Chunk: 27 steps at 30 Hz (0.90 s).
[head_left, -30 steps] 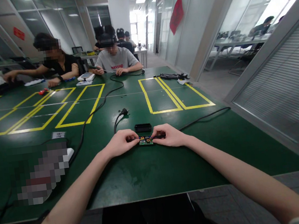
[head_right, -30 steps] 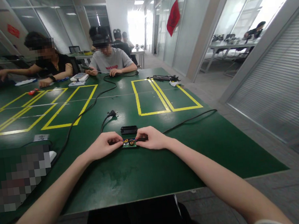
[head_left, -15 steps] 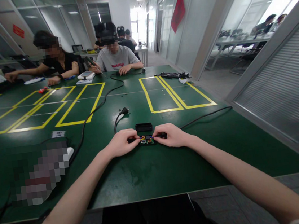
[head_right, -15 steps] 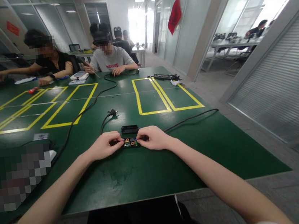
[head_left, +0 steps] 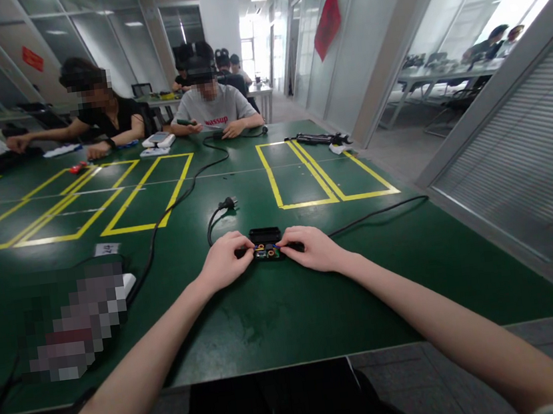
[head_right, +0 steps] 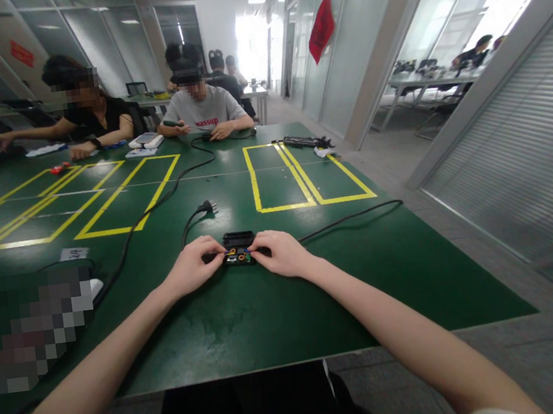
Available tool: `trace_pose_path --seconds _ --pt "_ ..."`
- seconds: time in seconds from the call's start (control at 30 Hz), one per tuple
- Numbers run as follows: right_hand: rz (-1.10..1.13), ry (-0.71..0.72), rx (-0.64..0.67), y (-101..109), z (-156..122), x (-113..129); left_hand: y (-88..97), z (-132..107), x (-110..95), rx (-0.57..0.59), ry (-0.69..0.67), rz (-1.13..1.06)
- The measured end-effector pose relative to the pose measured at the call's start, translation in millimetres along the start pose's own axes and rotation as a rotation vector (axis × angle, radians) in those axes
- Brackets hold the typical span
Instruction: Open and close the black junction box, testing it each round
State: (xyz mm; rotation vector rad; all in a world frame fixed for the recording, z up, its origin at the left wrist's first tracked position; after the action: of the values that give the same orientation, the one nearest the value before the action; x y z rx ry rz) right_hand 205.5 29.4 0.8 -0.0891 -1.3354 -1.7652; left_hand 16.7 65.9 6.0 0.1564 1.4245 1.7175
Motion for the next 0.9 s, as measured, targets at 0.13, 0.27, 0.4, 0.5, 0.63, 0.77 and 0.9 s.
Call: trace_pose_path --seconds 0.13,0.27,0.4,0.5,0.63,0.77,0.9 --pt "0.0 -0.086 -0.002 2.6 0.7 -5.1 -1.3 0.3 2.1 0.046 -0.031 -0.018" --pt "0.092 -0.134 -0.038 3.2 0.0 -11.7 0.6 0.0 -3.0 0.046 -0.074 0.094" --pt "0.21 -0.057 -0.018 5.0 -0.1 -11.3 1.1 0.1 -6.9 0.023 -0.076 0.183" --pt "0.095 0.083 0.052 6.6 -1.4 0.1 0.1 0.5 -7.8 0.015 -0.076 0.2" --pt "-0.049 0.178 0.062 6.4 -3.6 9.3 -0.6 0.2 -8.5 0.02 -0.097 0.19" --pt "-0.013 0.054 -0.143 8.0 0.8 -7.1 1.2 -0.5 -9.2 0.004 -0.105 0.162" --pt "-0.075 -0.145 -0.235 2.3 6.3 -32.9 2.7 -0.2 -6.0 -0.008 -0.03 0.103"
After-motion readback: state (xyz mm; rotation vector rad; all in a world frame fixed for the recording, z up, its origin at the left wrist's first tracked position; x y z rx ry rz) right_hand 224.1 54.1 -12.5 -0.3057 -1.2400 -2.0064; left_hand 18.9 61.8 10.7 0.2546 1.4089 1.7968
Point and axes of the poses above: each hand's wrist, its own z-axis towards the middle knuckle, its own y-axis out of the back of the hand, x = y × z, the point moved 6 cm from there along z, towards the middle knuckle, and after that the axes turned 7 degrees about z, right-handed, at the moved point
